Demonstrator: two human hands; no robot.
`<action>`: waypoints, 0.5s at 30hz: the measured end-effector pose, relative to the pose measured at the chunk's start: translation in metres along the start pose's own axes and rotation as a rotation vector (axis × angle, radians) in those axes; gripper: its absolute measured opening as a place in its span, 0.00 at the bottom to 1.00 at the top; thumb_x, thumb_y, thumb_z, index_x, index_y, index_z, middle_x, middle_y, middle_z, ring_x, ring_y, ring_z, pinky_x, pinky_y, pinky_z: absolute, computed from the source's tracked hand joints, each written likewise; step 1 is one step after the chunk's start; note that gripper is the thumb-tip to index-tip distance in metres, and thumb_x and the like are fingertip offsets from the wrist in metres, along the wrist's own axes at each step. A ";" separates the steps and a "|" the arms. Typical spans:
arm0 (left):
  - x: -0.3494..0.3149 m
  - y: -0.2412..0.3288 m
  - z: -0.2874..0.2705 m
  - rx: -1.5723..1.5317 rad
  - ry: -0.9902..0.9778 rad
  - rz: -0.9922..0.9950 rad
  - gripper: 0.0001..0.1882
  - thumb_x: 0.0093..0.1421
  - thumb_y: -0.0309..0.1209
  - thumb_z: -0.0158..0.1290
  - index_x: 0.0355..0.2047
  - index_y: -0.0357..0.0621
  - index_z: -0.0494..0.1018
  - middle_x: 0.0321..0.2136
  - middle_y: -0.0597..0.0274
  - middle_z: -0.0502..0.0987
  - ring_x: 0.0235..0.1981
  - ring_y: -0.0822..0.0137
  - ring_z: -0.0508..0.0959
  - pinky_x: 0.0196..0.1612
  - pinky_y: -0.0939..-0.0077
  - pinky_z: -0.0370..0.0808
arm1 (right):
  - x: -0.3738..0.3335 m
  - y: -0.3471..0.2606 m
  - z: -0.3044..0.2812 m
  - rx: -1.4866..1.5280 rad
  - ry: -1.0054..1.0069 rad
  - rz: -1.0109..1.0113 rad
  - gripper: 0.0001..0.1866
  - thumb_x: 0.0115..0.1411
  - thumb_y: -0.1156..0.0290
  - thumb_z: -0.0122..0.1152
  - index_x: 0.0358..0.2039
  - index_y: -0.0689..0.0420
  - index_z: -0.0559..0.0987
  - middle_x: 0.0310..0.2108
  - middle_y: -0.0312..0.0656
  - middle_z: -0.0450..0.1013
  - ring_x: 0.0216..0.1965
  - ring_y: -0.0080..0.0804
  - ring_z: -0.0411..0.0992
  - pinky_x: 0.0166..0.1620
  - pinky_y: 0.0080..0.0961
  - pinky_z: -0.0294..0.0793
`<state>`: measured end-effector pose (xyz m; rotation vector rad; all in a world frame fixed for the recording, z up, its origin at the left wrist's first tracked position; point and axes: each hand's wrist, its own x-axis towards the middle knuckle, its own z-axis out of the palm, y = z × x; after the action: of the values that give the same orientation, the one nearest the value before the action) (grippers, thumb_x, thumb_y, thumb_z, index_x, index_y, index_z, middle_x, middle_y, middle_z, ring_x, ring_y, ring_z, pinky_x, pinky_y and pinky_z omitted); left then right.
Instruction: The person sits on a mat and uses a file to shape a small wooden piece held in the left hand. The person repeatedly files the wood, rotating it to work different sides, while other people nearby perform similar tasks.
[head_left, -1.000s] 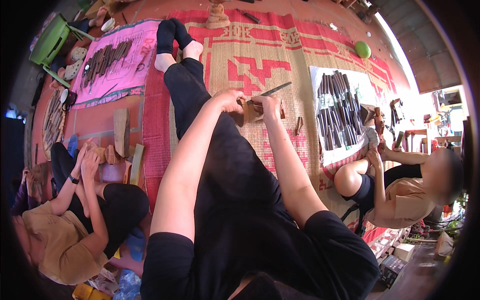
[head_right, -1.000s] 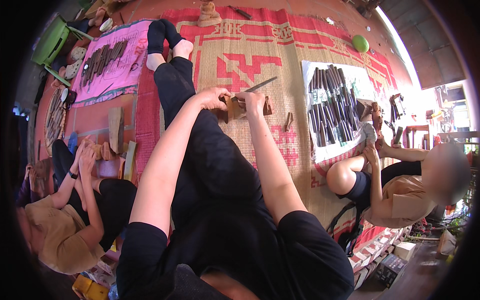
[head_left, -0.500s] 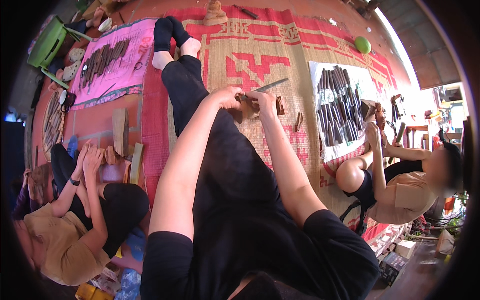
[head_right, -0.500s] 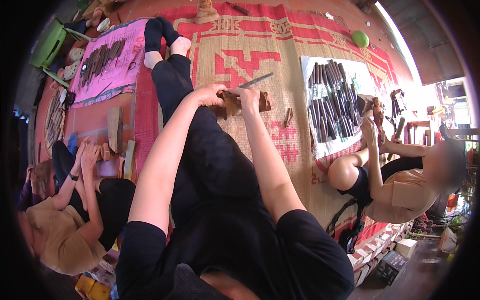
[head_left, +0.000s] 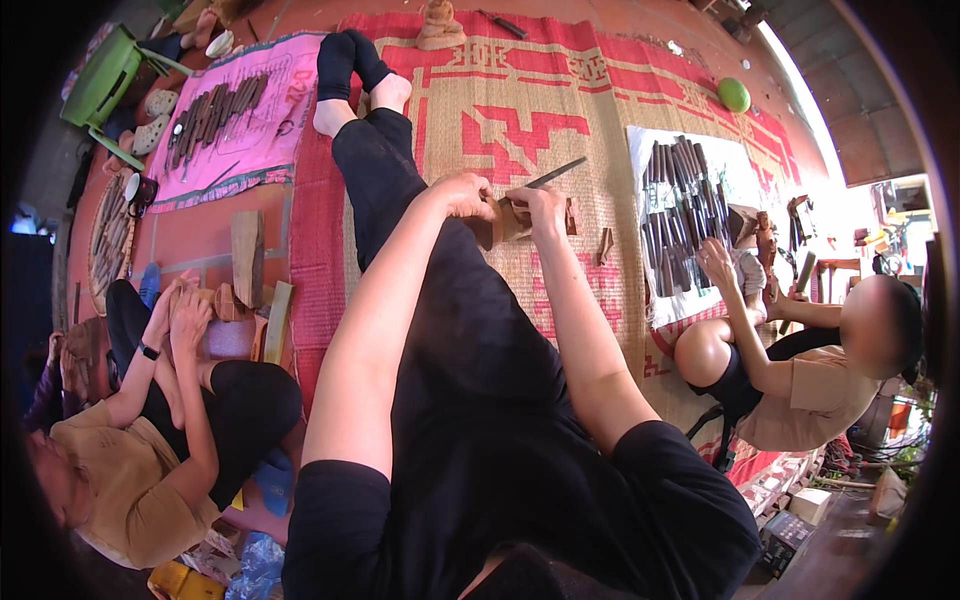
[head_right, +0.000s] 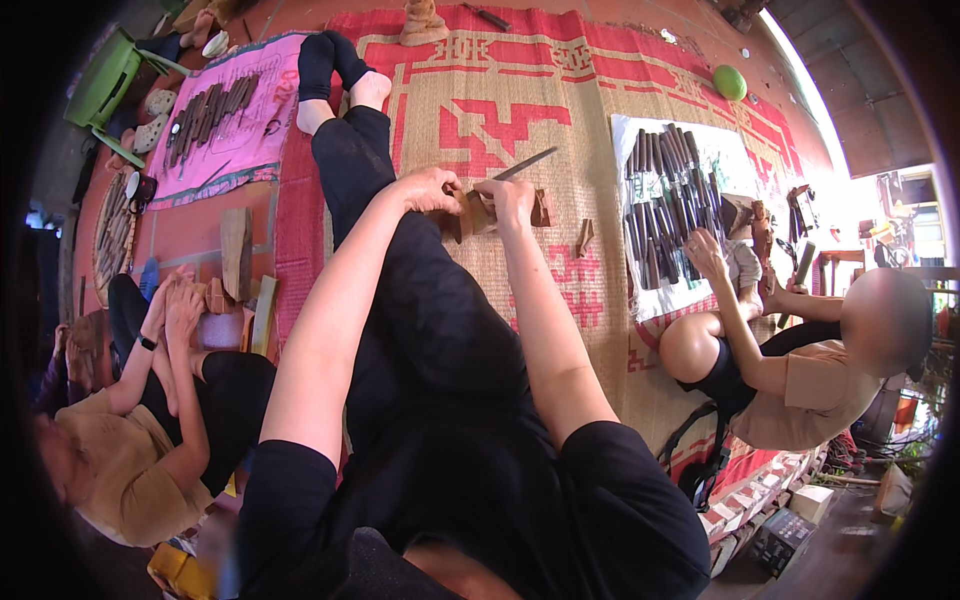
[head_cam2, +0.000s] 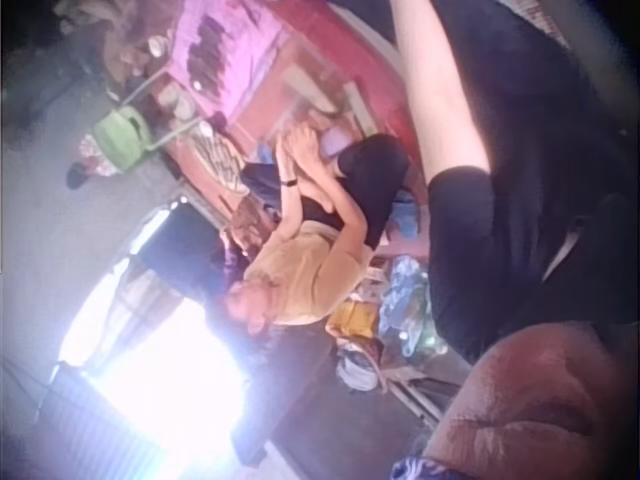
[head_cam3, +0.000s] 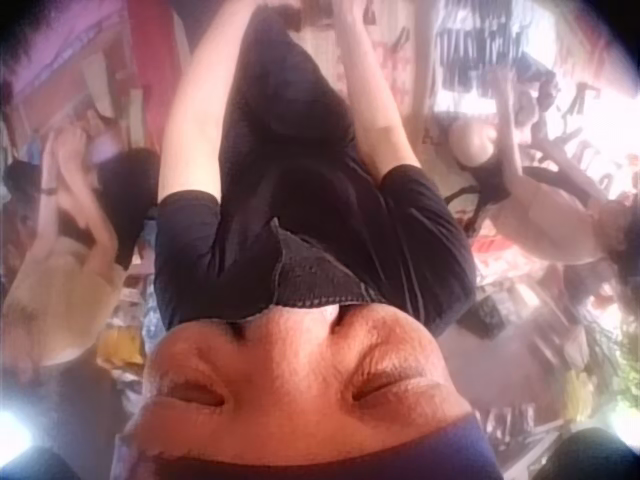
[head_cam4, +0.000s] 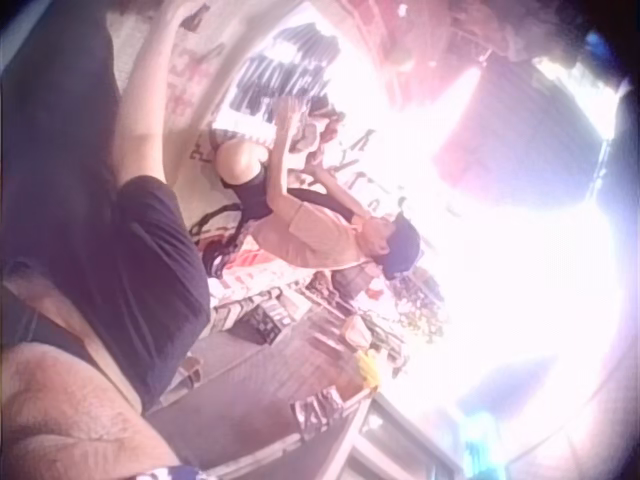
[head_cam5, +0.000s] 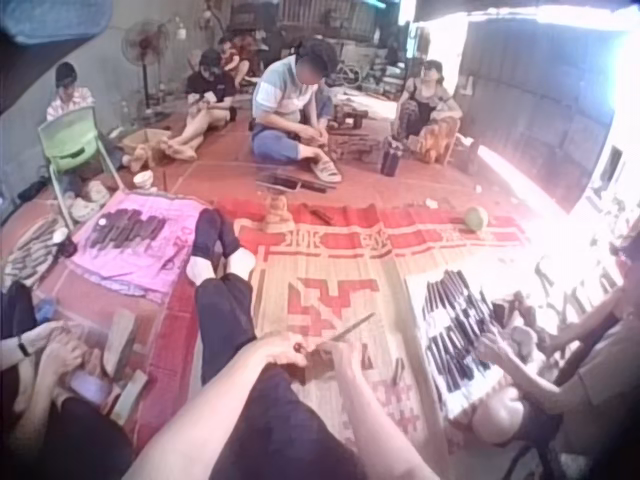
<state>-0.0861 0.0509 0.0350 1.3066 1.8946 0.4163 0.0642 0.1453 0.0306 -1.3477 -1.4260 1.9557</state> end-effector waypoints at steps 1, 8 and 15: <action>-0.001 0.001 -0.001 -0.003 -0.010 0.001 0.33 0.37 0.44 0.66 0.44 0.42 0.74 0.39 0.55 0.77 0.41 0.60 0.76 0.45 0.71 0.71 | 0.005 0.006 -0.004 -0.042 0.011 -0.002 0.07 0.45 0.76 0.64 0.25 0.65 0.76 0.23 0.44 0.75 0.23 0.31 0.73 0.25 0.21 0.70; 0.003 -0.006 0.002 -0.088 -0.039 -0.011 0.35 0.35 0.40 0.69 0.44 0.40 0.73 0.37 0.56 0.77 0.39 0.63 0.76 0.43 0.73 0.71 | -0.009 0.001 0.008 0.021 -0.010 -0.047 0.07 0.44 0.74 0.64 0.24 0.65 0.78 0.23 0.43 0.74 0.21 0.31 0.73 0.26 0.20 0.70; 0.003 -0.002 0.004 -0.033 -0.077 -0.011 0.36 0.35 0.42 0.69 0.45 0.40 0.72 0.38 0.58 0.77 0.39 0.64 0.76 0.43 0.74 0.71 | -0.014 0.002 0.003 0.094 0.047 0.006 0.07 0.41 0.77 0.65 0.22 0.66 0.77 0.21 0.43 0.74 0.21 0.29 0.72 0.24 0.23 0.70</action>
<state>-0.0851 0.0521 0.0296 1.2725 1.8231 0.3853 0.0685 0.1320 0.0354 -1.3483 -1.2933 1.9557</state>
